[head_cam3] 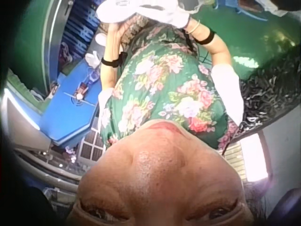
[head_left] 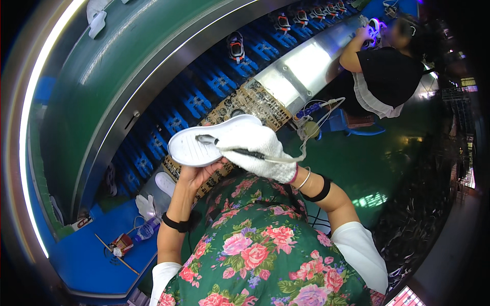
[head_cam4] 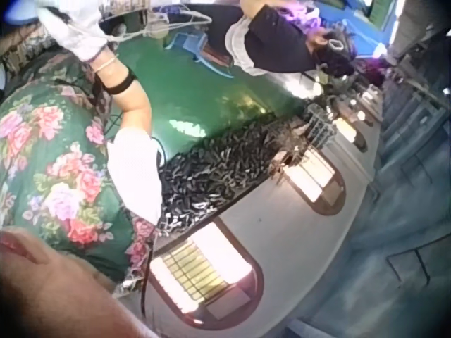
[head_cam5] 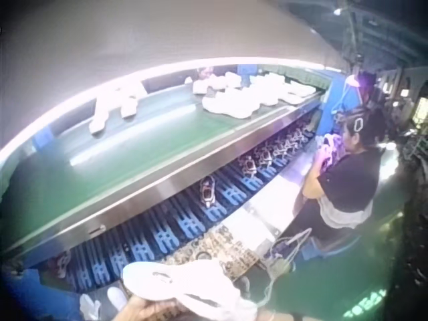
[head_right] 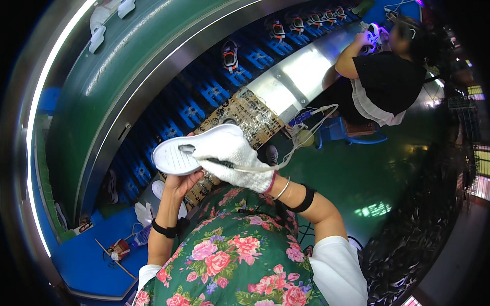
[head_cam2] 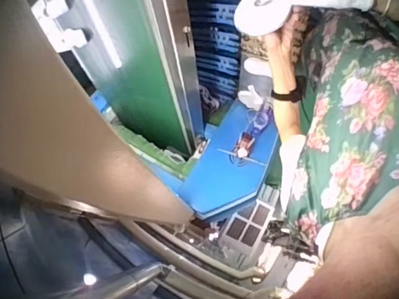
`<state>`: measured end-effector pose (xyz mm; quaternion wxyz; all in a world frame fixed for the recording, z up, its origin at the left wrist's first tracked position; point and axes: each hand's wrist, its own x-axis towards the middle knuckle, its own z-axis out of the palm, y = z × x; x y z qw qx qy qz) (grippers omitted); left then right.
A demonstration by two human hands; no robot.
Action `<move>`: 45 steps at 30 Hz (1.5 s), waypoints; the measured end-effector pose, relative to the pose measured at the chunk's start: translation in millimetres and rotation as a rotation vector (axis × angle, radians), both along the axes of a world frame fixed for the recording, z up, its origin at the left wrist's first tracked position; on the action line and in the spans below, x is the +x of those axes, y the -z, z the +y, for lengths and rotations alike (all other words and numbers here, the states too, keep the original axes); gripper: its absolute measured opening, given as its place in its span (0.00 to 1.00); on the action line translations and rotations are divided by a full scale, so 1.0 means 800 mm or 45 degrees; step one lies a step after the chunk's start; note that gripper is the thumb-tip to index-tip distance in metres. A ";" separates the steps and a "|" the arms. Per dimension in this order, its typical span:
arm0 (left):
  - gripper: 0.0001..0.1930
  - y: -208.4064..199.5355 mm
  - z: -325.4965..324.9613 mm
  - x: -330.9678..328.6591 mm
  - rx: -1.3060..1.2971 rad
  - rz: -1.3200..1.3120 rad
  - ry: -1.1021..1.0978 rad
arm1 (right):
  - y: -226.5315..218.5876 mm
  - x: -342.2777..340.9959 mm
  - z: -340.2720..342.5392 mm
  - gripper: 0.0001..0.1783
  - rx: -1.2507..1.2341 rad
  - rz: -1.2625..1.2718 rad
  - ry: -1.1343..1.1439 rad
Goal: Applying glue to the bottom of shoe soles using a brush.
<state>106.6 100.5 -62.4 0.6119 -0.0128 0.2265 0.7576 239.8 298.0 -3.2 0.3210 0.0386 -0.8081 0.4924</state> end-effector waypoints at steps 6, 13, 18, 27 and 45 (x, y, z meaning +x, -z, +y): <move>0.32 -0.004 0.006 0.013 -0.191 -0.176 -0.489 | -0.020 0.010 -0.011 0.12 -0.097 0.068 -0.018; 0.44 -0.055 0.062 0.044 -0.018 -0.259 -0.420 | -0.039 0.007 0.004 0.11 0.031 0.158 0.159; 0.42 -0.035 0.055 0.051 0.290 -0.454 -0.220 | -0.047 -0.010 0.027 0.15 0.243 0.237 0.192; 0.40 -0.004 0.046 0.047 -0.228 0.023 -0.286 | -0.047 0.003 0.011 0.15 0.243 0.157 0.000; 0.39 -0.052 0.095 0.007 0.261 -0.003 -0.179 | -0.010 0.006 -0.014 0.11 -0.158 0.282 0.107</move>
